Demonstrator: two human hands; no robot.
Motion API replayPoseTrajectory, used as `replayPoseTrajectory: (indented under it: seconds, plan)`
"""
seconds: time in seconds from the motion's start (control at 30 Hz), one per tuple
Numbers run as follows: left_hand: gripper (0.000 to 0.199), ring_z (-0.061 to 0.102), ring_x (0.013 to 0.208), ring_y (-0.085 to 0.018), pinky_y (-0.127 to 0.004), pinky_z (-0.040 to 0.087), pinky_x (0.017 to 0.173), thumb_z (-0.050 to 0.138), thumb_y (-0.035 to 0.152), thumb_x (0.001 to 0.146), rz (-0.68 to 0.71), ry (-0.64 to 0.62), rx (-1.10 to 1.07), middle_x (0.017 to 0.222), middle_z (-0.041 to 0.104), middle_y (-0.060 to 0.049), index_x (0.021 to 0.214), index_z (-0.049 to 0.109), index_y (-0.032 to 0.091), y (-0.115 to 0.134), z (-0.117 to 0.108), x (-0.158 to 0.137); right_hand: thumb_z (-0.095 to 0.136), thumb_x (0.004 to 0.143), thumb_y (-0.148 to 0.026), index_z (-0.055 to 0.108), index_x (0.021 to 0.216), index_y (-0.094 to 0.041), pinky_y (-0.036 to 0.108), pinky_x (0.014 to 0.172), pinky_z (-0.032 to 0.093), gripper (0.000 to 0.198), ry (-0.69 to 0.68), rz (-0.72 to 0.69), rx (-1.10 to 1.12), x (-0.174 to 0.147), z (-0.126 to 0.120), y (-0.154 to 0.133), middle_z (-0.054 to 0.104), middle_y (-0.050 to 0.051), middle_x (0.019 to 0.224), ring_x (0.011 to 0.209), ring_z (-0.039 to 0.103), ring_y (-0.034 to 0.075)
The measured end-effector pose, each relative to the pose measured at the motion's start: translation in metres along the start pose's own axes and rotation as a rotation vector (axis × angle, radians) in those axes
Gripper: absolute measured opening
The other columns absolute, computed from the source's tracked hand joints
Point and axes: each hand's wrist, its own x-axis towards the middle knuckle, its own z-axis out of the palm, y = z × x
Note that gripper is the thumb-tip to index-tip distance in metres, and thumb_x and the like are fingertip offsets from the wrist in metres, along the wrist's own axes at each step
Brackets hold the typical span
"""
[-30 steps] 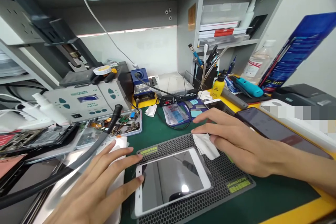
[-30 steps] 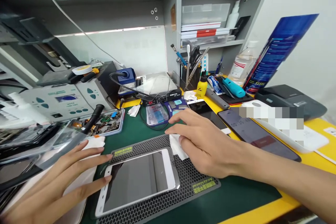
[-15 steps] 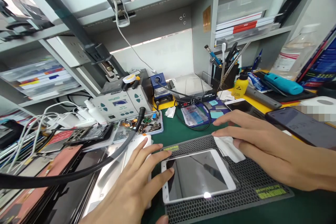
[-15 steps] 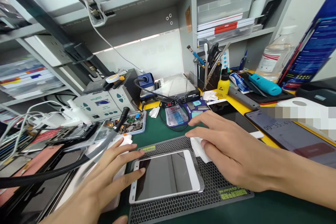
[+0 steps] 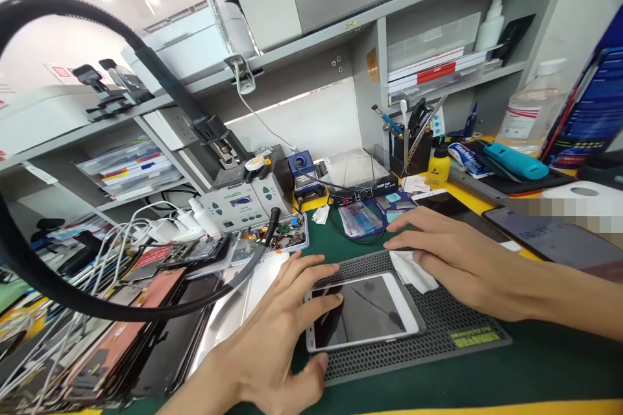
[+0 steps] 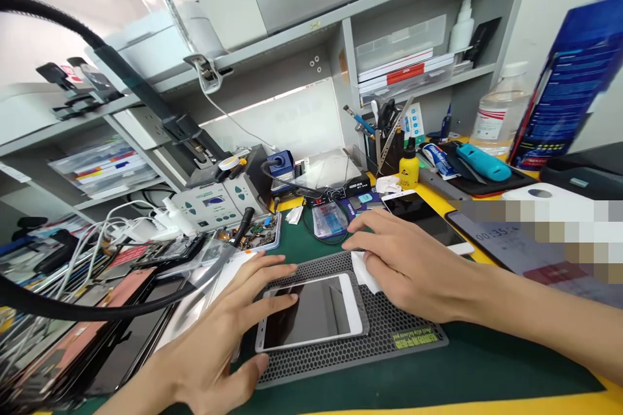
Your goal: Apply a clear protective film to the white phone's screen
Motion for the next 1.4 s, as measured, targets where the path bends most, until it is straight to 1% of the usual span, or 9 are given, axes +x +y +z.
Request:
replayPoseTrajectory:
  seconds: [0.13, 0.33, 0.57, 0.73, 0.9, 1.0, 1.13, 1.23, 1.4]
  plan:
    - [0.083, 0.026, 0.152, -0.040, -0.067, 0.017, 0.124, 0.058, 0.020, 0.055, -0.019, -0.038, 0.018, 0.162, 0.039, -0.009, 0.138, 0.061, 0.021, 0.008, -0.001, 0.012, 0.043, 0.097, -0.016, 0.072, 0.117, -0.016, 0.048, 0.094, 0.050, 0.036, 0.029, -0.044, -0.036, 0.002, -0.003, -0.001, 0.066, 0.016, 0.122, 0.113, 0.061, 0.031]
    - [0.082, 0.023, 0.153, -0.040, -0.069, 0.019, 0.124, 0.059, 0.018, 0.057, -0.037, -0.056, 0.057, 0.163, 0.037, -0.007, 0.139, 0.061, 0.024, 0.021, -0.002, 0.027, 0.039, 0.096, -0.010, 0.072, 0.115, -0.009, 0.048, 0.094, 0.048, 0.038, 0.043, -0.103, -0.059, 0.003, -0.004, 0.002, 0.068, 0.018, 0.115, 0.109, 0.059, 0.030]
    - [0.082, 0.022, 0.154, -0.040, -0.068, 0.012, 0.126, 0.060, 0.017, 0.059, -0.030, -0.105, 0.082, 0.164, 0.036, -0.008, 0.140, 0.059, 0.023, 0.036, -0.002, 0.045, 0.042, 0.095, -0.009, 0.073, 0.112, -0.005, 0.049, 0.098, 0.046, 0.036, 0.068, -0.090, -0.064, 0.003, -0.003, 0.002, 0.067, 0.020, 0.112, 0.110, 0.058, 0.030]
    - [0.083, 0.020, 0.155, -0.037, -0.066, 0.010, 0.127, 0.058, 0.016, 0.059, -0.010, -0.116, 0.075, 0.164, 0.035, -0.009, 0.142, 0.057, 0.023, 0.041, 0.001, 0.058, 0.042, 0.096, -0.010, 0.074, 0.108, -0.006, 0.048, 0.098, 0.046, 0.034, 0.054, -0.074, -0.070, 0.004, -0.005, 0.000, 0.067, 0.018, 0.109, 0.109, 0.057, 0.030]
    - [0.082, 0.021, 0.155, -0.037, -0.066, 0.015, 0.126, 0.059, 0.018, 0.061, 0.005, -0.109, 0.060, 0.163, 0.035, -0.010, 0.143, 0.056, 0.023, 0.044, 0.004, 0.065, 0.043, 0.095, -0.011, 0.074, 0.100, -0.008, 0.048, 0.098, 0.046, 0.031, 0.020, -0.087, -0.113, 0.003, -0.001, -0.002, 0.068, 0.017, 0.104, 0.108, 0.057, 0.030]
    - [0.083, 0.019, 0.155, -0.037, -0.066, 0.017, 0.126, 0.059, 0.019, 0.062, -0.004, -0.095, 0.070, 0.164, 0.034, -0.010, 0.144, 0.055, 0.023, 0.045, 0.005, 0.062, 0.044, 0.094, -0.010, 0.074, 0.102, -0.008, 0.046, 0.095, 0.047, 0.031, 0.022, -0.092, -0.112, 0.003, 0.000, -0.003, 0.068, 0.018, 0.106, 0.105, 0.057, 0.030]
    - [0.083, 0.022, 0.154, -0.039, -0.068, 0.018, 0.125, 0.060, 0.019, 0.063, -0.013, -0.066, 0.081, 0.164, 0.035, -0.009, 0.145, 0.055, 0.026, 0.041, 0.006, 0.051, 0.043, 0.095, -0.011, 0.075, 0.105, -0.007, 0.047, 0.098, 0.047, 0.034, 0.016, -0.070, -0.104, 0.003, -0.002, -0.004, 0.067, 0.018, 0.108, 0.109, 0.057, 0.030]
    - [0.080, 0.023, 0.153, -0.040, -0.069, 0.018, 0.124, 0.060, 0.019, 0.064, -0.028, -0.035, 0.088, 0.164, 0.034, -0.008, 0.143, 0.057, 0.027, 0.034, 0.007, 0.036, 0.042, 0.095, -0.011, 0.074, 0.109, -0.007, 0.047, 0.098, 0.046, 0.035, 0.023, -0.065, -0.098, 0.003, -0.001, -0.001, 0.067, 0.019, 0.111, 0.110, 0.057, 0.030]
    - [0.070, 0.022, 0.153, -0.041, -0.069, 0.025, 0.121, 0.058, 0.020, 0.070, -0.089, 0.026, 0.086, 0.166, 0.031, -0.008, 0.139, 0.060, 0.026, 0.022, 0.006, 0.004, 0.040, 0.097, -0.012, 0.074, 0.110, -0.006, 0.048, 0.098, 0.046, 0.037, 0.034, -0.078, -0.092, 0.004, 0.003, 0.006, 0.067, 0.019, 0.112, 0.110, 0.058, 0.031]
